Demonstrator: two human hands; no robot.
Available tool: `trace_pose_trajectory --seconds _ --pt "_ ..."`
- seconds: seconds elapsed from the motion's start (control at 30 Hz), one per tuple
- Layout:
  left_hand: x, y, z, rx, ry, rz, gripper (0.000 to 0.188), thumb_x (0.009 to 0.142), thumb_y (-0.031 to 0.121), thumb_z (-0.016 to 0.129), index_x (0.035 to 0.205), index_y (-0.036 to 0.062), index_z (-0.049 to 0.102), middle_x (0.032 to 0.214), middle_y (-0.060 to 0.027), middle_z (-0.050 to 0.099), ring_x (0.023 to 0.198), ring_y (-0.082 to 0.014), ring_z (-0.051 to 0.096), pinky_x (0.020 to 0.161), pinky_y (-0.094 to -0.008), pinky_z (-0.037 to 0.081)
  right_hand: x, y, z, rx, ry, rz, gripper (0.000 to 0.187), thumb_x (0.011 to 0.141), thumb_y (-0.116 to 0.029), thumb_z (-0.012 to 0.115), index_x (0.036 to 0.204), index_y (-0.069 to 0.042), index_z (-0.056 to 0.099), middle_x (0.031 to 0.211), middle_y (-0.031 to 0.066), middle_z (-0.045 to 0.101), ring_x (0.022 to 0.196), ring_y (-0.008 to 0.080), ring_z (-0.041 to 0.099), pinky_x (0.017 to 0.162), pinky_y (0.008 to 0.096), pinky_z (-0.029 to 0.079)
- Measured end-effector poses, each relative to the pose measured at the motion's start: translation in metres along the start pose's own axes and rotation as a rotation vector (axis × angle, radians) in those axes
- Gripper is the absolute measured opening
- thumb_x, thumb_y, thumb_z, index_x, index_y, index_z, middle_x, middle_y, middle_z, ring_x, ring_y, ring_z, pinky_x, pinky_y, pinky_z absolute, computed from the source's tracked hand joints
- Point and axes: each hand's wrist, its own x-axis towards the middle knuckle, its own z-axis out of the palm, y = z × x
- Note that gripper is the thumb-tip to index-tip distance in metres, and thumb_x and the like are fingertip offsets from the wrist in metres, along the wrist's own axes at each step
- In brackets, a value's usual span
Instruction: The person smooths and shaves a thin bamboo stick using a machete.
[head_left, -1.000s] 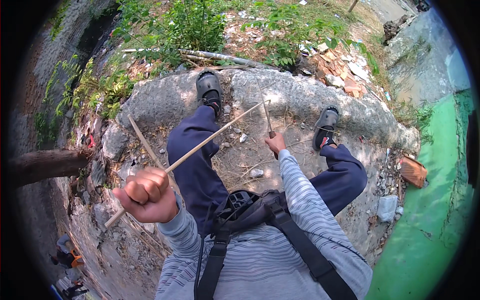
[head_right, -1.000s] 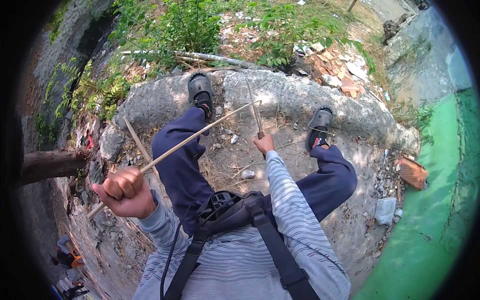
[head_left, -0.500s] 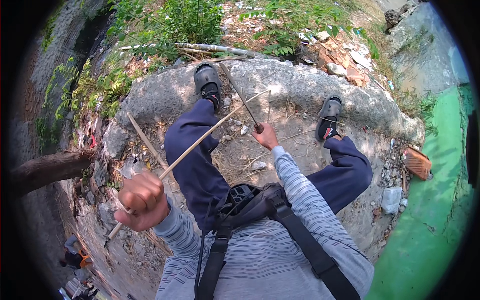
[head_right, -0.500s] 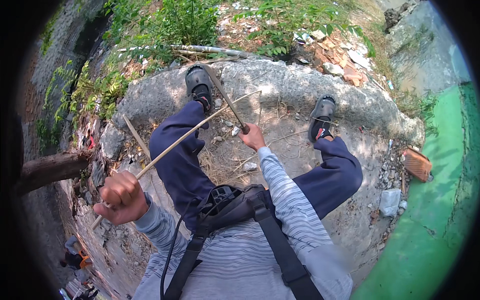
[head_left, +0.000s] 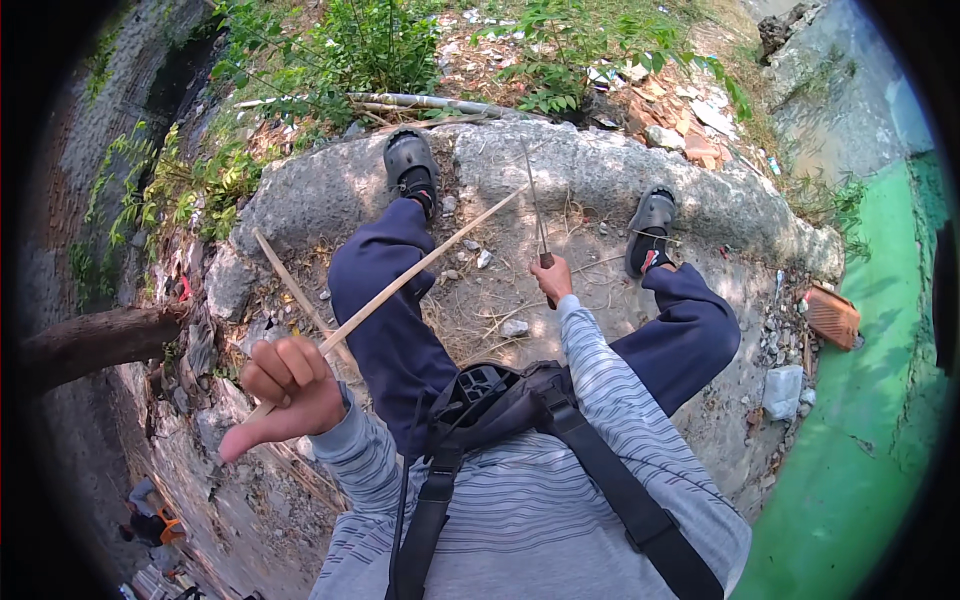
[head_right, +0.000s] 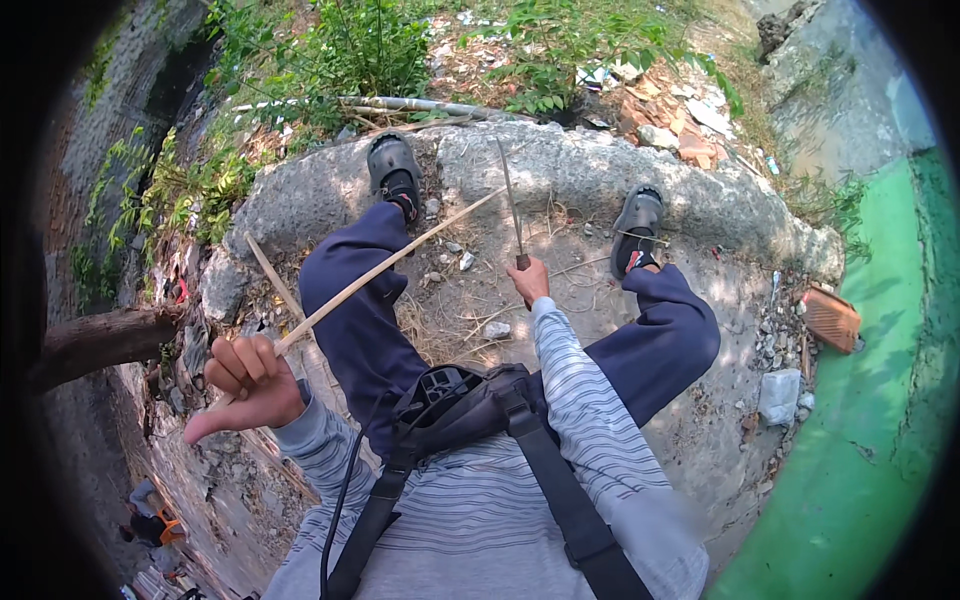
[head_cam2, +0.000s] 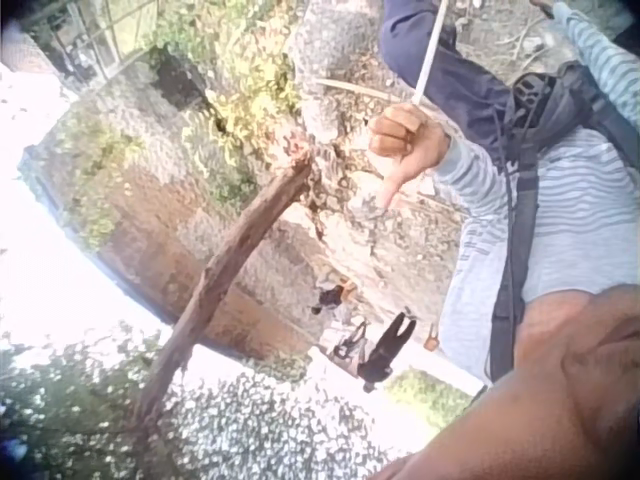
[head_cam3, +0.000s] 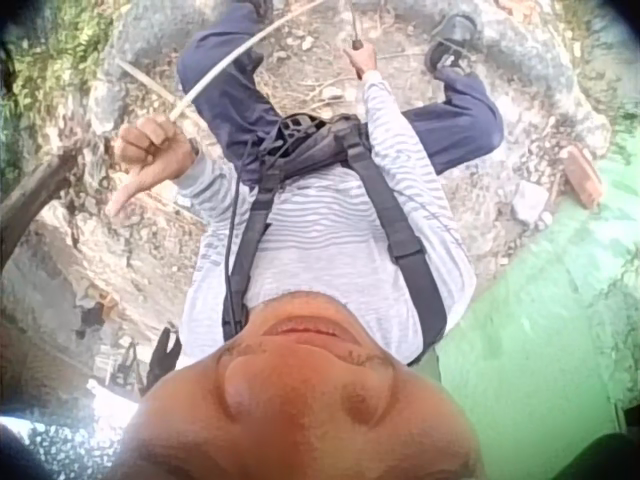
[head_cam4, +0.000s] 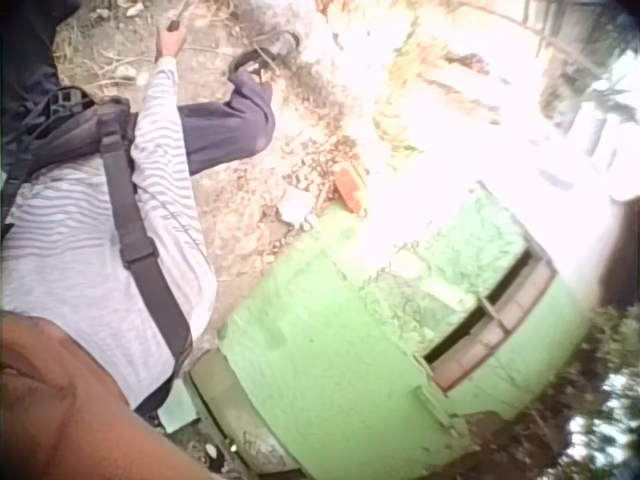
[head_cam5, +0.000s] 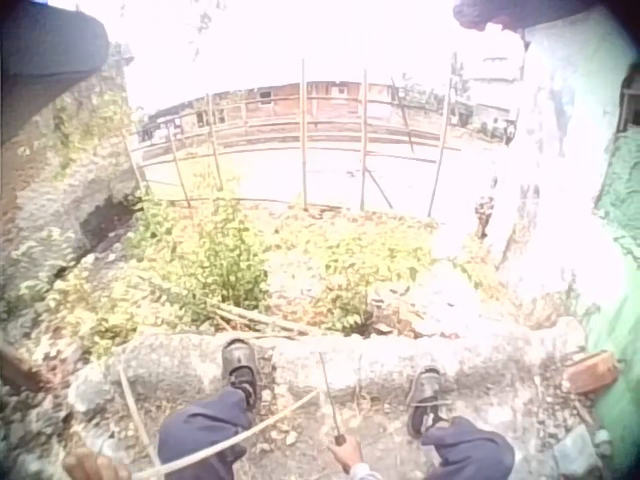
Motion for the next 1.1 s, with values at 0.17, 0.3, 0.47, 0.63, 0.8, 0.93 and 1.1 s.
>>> trace_pose_trajectory --seconds 0.17,0.3,0.47,0.63,0.8,0.93,1.1 --pt "-0.001 0.007 -0.002 0.0 0.003 -0.097 0.079 0.1 0.079 0.029 0.056 0.0143 0.02 0.049 0.0042 0.019 0.046 -0.0102 0.016 0.049 -0.0326 0.009 -0.006 -0.005 -0.002 0.106 -0.006 0.033 0.024 0.077 -0.023 0.078 0.076 -0.003 0.064 0.065 0.0054 0.064 0.06 0.0152 0.059 0.06 0.0354 0.048" --pt "0.001 0.005 0.004 0.015 -0.053 -0.137 0.075 0.104 0.072 0.031 0.055 0.015 0.022 0.046 0.0048 0.018 0.042 -0.0099 0.011 0.047 -0.0322 0.008 -0.007 -0.018 -0.003 0.133 -0.01 -0.067 0.024 0.078 -0.022 0.078 0.075 -0.003 0.063 0.062 0.0032 0.06 0.058 0.0133 0.056 0.057 0.0343 0.046" --pt "0.002 0.004 0.008 0.006 -0.134 -0.174 0.072 0.107 0.067 0.033 0.055 0.0183 0.021 0.044 0.0066 0.017 0.039 -0.0064 0.007 0.042 -0.0286 0.005 -0.017 -0.063 0.0 0.248 -0.284 -0.139 0.02 0.084 -0.017 0.074 0.075 -0.006 0.06 0.061 -0.0014 0.056 0.053 0.0085 0.051 0.048 0.0281 0.039" --pt "0.005 0.003 0.01 0.021 -0.226 -0.177 0.071 0.108 0.065 0.033 0.055 0.0184 0.02 0.044 0.007 0.017 0.038 -0.0057 0.008 0.041 -0.0282 0.004 -0.014 -0.105 -0.008 0.099 -0.505 -0.144 0.029 0.085 -0.026 0.072 0.073 -0.004 0.058 0.062 -0.0012 0.055 0.055 0.0094 0.049 0.052 0.0313 0.038" --pt "0.009 -0.001 0.005 -0.012 -0.226 -0.132 0.069 0.11 0.059 0.032 0.055 0.0186 0.02 0.043 0.0075 0.017 0.037 -0.0049 0.008 0.04 -0.0275 0.004 -0.001 -0.103 -0.014 -0.082 -0.5 -0.216 0.028 0.082 -0.027 0.072 0.076 -0.003 0.06 0.062 0.0 0.054 0.059 0.0114 0.051 0.054 0.0327 0.038" --pt "0.01 -0.006 0.008 0.003 -0.242 -0.08 0.068 0.111 0.057 0.031 0.056 0.0189 0.019 0.044 0.0076 0.017 0.037 -0.0046 0.007 0.039 -0.0271 0.005 0.008 -0.097 -0.009 -0.122 -0.421 -0.261 0.035 0.082 -0.03 0.073 0.073 0.002 0.061 0.061 0.0025 0.057 0.058 0.0132 0.052 0.056 0.0342 0.041" --pt "0.014 -0.007 0.009 -0.025 -0.232 -0.073 0.068 0.111 0.057 0.03 0.056 0.019 0.019 0.044 0.008 0.016 0.038 -0.0046 0.006 0.039 -0.0269 0.004 0.003 -0.089 -0.011 0.019 -0.454 -0.069 0.027 0.084 -0.025 0.07 0.073 -0.004 0.057 0.06 0.0003 0.053 0.051 0.0104 0.048 0.049 0.0311 0.037"
